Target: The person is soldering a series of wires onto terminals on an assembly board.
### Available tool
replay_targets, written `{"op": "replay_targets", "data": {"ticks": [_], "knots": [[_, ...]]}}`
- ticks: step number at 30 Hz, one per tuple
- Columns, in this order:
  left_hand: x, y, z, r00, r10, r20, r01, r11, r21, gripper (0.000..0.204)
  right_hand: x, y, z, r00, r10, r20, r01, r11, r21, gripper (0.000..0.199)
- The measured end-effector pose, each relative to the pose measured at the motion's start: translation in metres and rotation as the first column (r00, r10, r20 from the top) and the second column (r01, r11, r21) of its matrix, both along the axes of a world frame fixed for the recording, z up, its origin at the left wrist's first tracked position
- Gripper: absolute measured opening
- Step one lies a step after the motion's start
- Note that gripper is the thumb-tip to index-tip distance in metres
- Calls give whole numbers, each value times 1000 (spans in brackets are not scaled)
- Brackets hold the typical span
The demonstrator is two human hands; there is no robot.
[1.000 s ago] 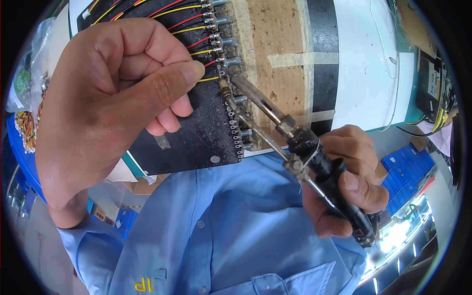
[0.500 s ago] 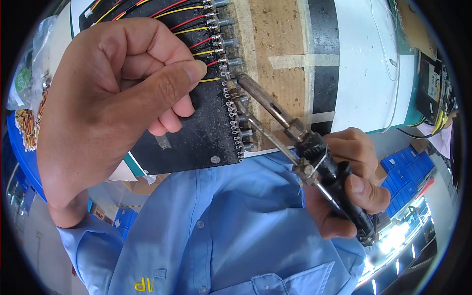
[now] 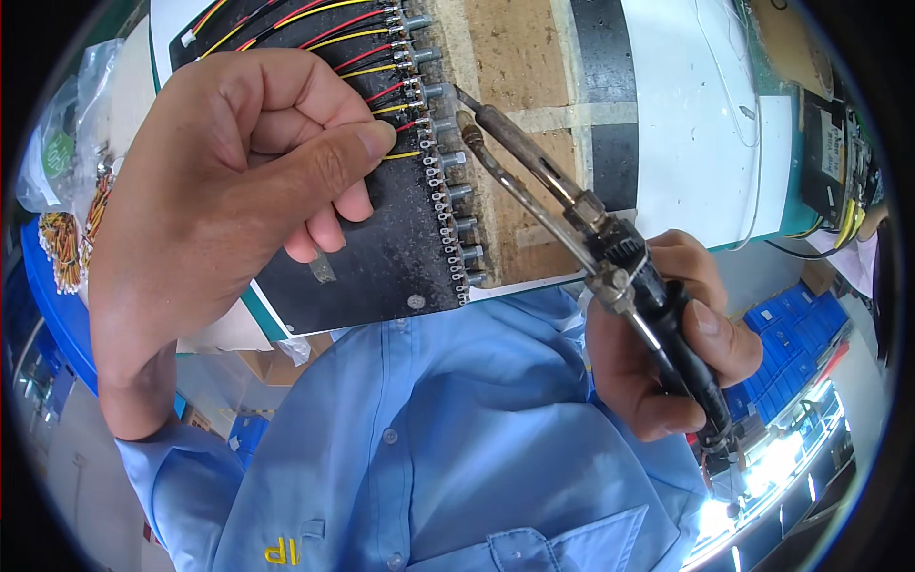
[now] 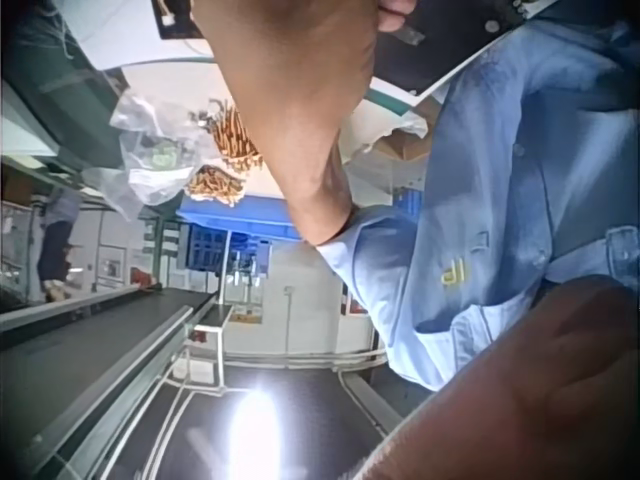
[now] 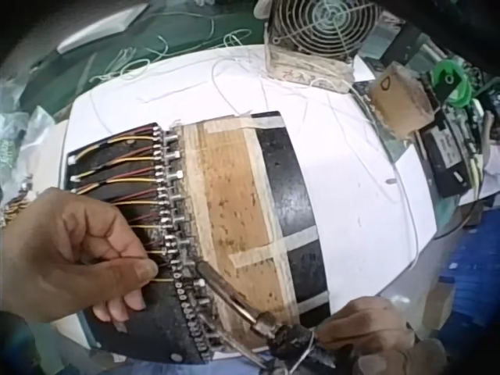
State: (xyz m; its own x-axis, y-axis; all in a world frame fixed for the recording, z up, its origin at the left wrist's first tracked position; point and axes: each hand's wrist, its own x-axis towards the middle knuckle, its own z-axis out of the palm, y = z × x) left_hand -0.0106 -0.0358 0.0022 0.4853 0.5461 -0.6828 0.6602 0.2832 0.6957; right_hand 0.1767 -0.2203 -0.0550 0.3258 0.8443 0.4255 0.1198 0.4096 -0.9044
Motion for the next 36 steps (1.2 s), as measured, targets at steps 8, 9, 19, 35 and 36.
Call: {"op": "replay_targets", "data": {"ticks": [8,9,19,35,36], "knots": [[-4,9,-2,997,-61,54,64,996,-60,15,2,4,-6,996,15,92,-24,996,91,53],[-4,9,-2,997,-52,51,55,996,-63,15,2,4,-6,994,16,105,-26,996,91,53],[-4,-6,-2,997,58,59,-58,998,12,17,-1,12,-10,975,-26,220,-14,984,178,52],[-3,-9,-1,999,37,-15,-35,997,74,18,-1,16,-11,966,-14,258,-39,980,198,53],[-3,-9,-1,999,30,-16,-29,997,76,18,-1,17,-11,966,-14,258,-40,979,201,53]]}}
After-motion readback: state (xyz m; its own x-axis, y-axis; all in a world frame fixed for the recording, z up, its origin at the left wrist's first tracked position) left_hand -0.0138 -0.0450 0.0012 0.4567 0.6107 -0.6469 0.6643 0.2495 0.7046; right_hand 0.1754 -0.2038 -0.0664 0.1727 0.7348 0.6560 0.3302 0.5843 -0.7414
